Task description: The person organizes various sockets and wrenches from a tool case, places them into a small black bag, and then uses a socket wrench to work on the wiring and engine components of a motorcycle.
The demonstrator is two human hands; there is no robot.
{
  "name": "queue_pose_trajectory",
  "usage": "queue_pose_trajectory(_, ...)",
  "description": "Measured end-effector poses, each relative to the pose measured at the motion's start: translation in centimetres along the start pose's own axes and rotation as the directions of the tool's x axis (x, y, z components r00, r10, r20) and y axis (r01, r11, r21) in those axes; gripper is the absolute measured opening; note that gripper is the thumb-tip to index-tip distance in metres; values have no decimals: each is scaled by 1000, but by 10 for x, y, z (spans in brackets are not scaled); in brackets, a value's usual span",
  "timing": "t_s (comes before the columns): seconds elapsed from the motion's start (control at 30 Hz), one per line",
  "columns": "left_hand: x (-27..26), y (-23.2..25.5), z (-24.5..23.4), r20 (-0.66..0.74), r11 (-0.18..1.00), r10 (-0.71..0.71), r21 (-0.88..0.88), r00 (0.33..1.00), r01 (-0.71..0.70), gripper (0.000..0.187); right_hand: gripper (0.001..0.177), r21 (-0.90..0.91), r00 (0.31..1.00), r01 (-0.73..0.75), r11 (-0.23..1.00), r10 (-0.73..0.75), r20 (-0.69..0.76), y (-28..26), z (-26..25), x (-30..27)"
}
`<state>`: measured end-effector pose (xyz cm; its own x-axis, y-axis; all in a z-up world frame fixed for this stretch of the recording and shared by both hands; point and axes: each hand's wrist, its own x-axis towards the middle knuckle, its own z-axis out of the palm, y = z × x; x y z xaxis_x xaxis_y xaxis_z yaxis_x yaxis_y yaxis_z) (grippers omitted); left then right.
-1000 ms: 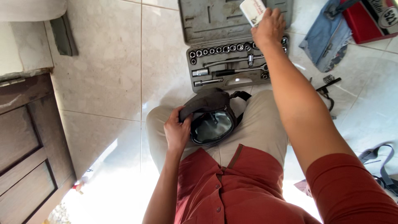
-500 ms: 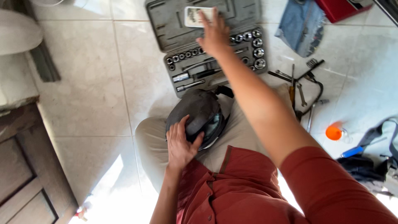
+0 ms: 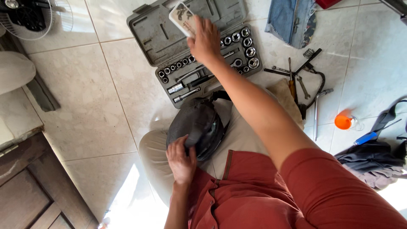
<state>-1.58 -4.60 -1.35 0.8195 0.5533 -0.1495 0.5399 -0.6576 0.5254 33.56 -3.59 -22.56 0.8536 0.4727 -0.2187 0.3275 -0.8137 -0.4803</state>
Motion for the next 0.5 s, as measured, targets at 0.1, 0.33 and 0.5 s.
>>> queue_pose_trajectory(0.1,20,-7,-2,-55,963,-248,-122,967,240,19,57,392,960,279,876,-254,-116,-18,-73,-78)
queue_pose_trajectory(0.33,67,0,-14,-10,807,-451,-432,893,403,14,54,620,851,327,713,-507,134,-40,-189,-224)
queue_pose_trajectory(0.5,52,5,-21,-107,861,-391,-393,914,322,14,48,483,810,435,760,-564,159,-38,-189,-262)
